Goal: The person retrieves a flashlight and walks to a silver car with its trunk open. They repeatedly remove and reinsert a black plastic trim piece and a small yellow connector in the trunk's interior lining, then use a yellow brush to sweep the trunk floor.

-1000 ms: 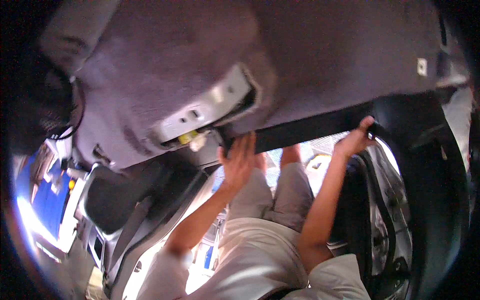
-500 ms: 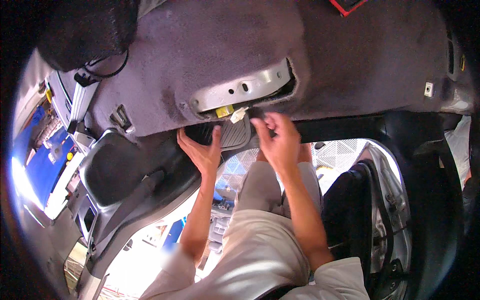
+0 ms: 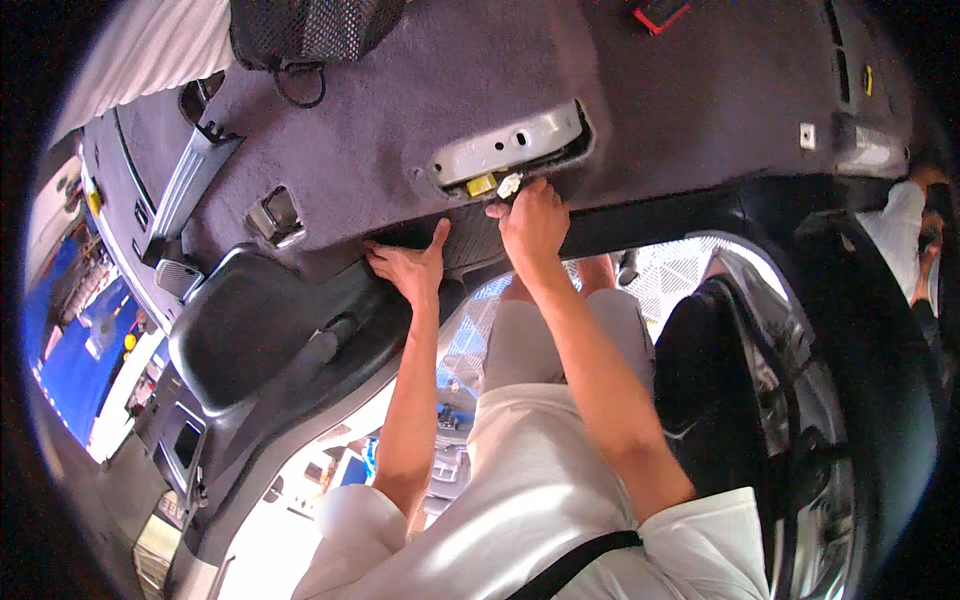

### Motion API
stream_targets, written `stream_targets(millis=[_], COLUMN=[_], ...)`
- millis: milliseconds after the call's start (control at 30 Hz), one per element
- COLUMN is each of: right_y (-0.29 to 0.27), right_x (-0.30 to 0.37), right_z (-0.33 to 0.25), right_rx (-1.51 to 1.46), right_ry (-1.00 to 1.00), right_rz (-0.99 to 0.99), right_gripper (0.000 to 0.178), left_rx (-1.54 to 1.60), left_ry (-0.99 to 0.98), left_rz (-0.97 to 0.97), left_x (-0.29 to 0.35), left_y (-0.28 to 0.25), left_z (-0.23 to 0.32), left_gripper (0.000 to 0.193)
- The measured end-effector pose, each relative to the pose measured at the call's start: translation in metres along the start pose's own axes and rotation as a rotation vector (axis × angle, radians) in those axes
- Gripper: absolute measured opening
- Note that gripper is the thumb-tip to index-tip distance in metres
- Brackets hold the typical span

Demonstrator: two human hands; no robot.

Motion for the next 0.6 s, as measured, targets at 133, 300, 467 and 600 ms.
stream_targets(millis=[133, 300, 467, 600], right_y=[0.026, 0.039, 0.034, 0.044], right_x=[-0.003, -0.01, -0.008, 0.041], right_z=[0.005, 0.0, -0.01, -0.053], right_rx=[-0.005, 0.171, 0.184, 0.487], right_ry=[0.052, -0.014, -0.128, -0.668], right_rz=[-0.187, -0.173, -0.161, -0.023], right_gripper=[0.048, 0.05, 0.055, 0.03], left_rx=[0.043, 0.07, 0.167, 0.321], left_ry=[0.054, 0.075, 0.023, 0.093], left_rz=[0.074, 0.129, 0.11, 0.215], left_x=[0.0, -0.002, -0.005, 0.018], left_y=[0.004, 0.012, 0.007, -0.011], left_z=[-0.001, -0.001, 0.008, 0.012], left_gripper=[0.159, 0.159, 0.153, 0.123])
Point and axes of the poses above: each hand's wrist, its own x-axis away from the middle knuckle, its own y-axis out of the palm, z = x × y, the point moved 10 cm from there along -x, towards the middle knuckle, and after that the axes turned 12 degrees about y, right-handed, at the moved point
